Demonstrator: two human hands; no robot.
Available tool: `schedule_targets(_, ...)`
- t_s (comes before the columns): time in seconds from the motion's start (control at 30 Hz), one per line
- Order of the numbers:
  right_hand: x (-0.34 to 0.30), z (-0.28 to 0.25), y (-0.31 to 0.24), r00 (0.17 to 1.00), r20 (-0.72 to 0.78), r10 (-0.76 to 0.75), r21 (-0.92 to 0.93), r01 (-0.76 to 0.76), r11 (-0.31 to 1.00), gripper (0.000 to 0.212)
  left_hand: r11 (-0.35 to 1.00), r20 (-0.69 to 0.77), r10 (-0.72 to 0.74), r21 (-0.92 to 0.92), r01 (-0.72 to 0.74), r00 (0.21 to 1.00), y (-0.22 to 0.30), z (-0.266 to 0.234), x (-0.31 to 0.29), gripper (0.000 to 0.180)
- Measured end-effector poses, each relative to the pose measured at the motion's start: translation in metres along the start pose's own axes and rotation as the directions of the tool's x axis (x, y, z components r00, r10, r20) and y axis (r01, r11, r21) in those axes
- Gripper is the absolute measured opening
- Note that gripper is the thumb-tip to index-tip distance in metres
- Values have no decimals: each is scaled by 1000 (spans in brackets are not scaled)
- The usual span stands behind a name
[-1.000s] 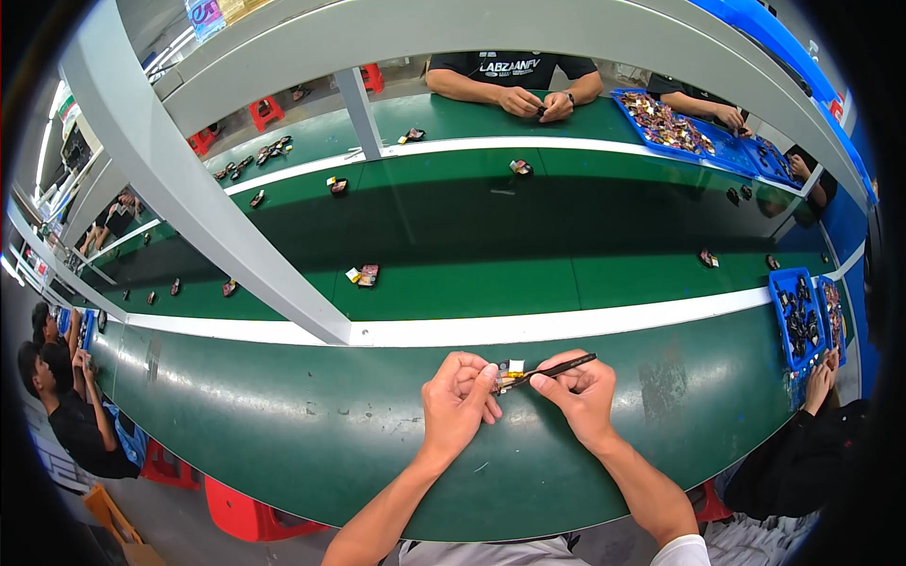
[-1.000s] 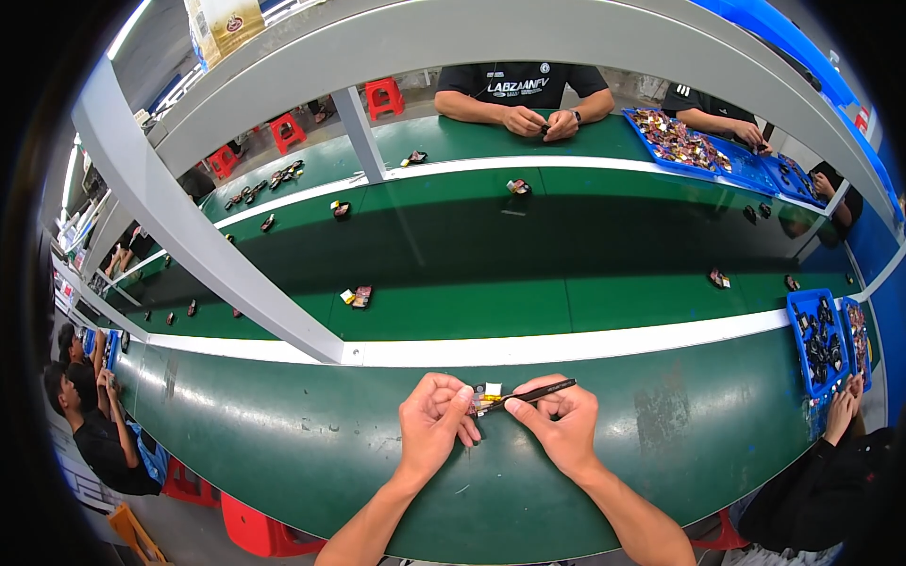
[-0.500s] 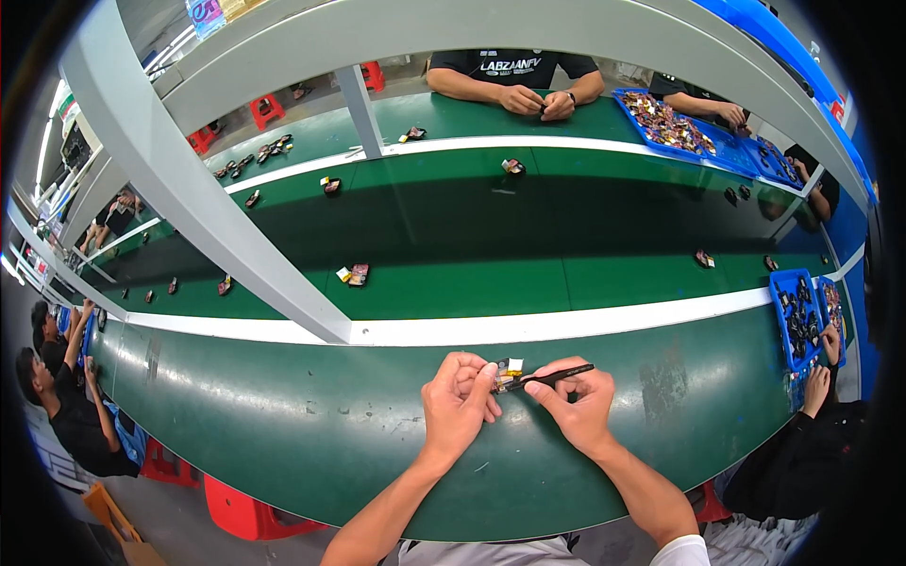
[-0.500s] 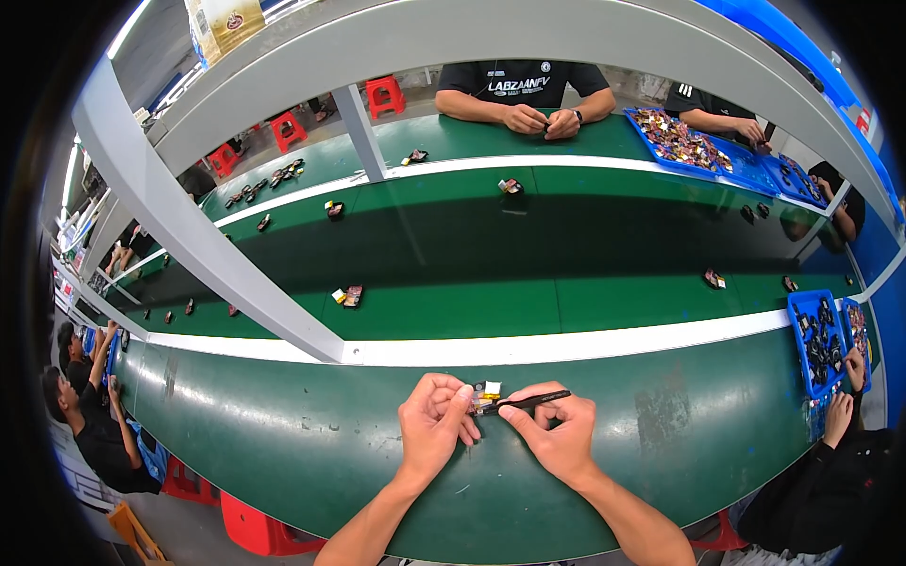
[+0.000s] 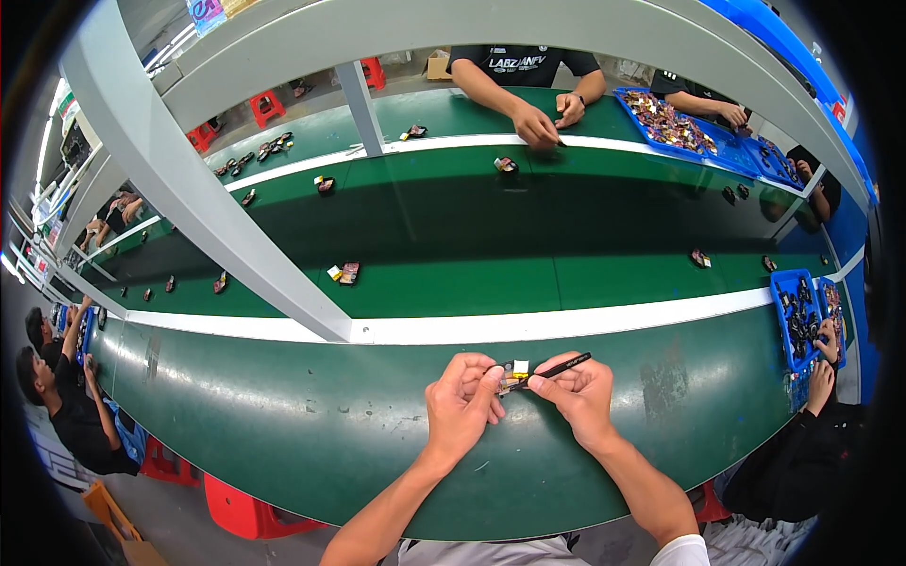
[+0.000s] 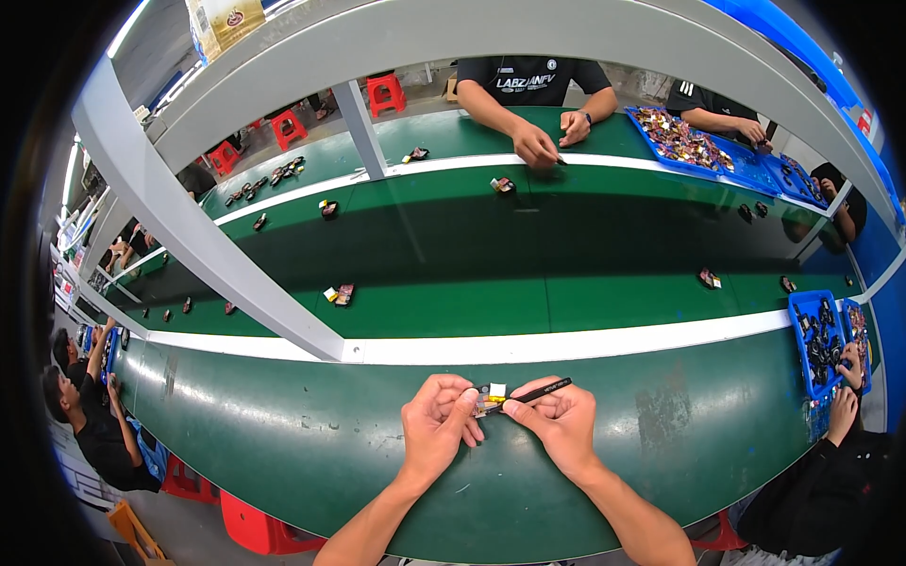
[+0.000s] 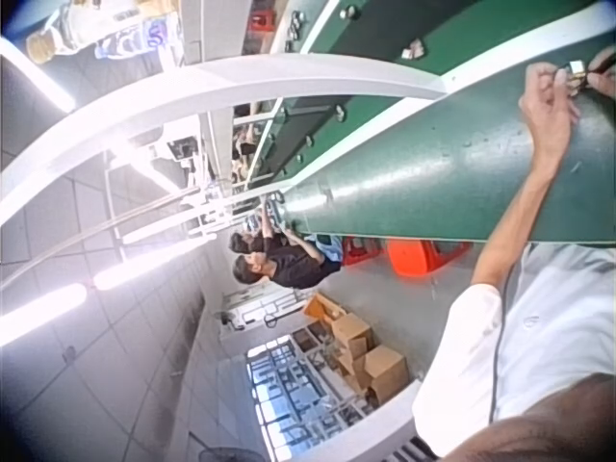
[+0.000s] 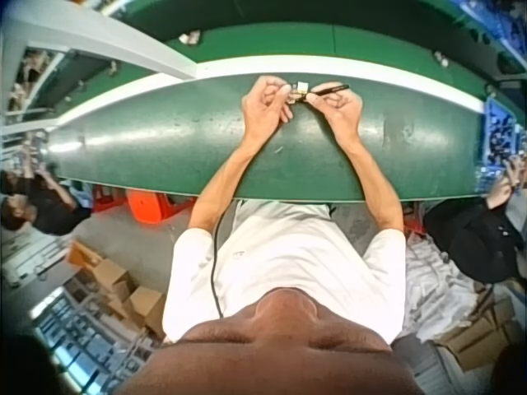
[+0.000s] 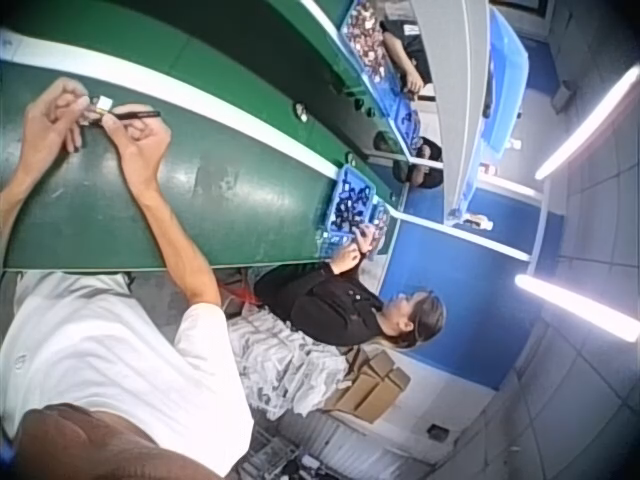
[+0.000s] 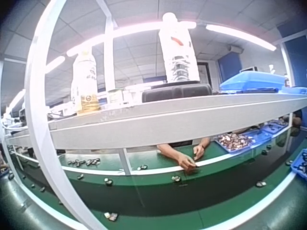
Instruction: Assembling small electronic components on an assembly line using an assembly tool.
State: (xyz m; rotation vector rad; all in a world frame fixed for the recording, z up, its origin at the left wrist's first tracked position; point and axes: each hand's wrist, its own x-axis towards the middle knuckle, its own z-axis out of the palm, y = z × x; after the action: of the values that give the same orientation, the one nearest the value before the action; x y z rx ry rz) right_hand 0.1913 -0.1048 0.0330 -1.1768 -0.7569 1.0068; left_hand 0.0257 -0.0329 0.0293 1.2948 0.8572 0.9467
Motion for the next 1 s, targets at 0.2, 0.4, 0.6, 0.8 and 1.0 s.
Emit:
schedule_targets(0.2, 0, 0, -2, 1000, 19, 24, 13, -24, 1000, 10, 1000, -1, -6, -19, 6, 1000, 0, 1, -1, 16)
schedule_targets(0.4, 0, -2, 4, 1000, 14, -3, -20, 3, 1000, 10, 999, 23, -27, -39, 28, 999, -2, -1, 0, 19)
schedule_targets(0.6, -3, -1, 5, 987, -21, -158, -98, 156, 983, 11, 973, 128, -114, -187, 137, 985, -4, -8, 5, 29)
schedule_targets(0.8, -6, -3, 3, 971, 0, -240, -254, 232, 939, 14, 970, 158, -115, -193, 145, 981, -3, -8, 6, 32)
schedule_targets(1.0, -6, 0, 5, 951, -15, -308, -339, 285, 896, 14, 971, 152, -117, -189, 145, 982, -5, -8, 5, 32)
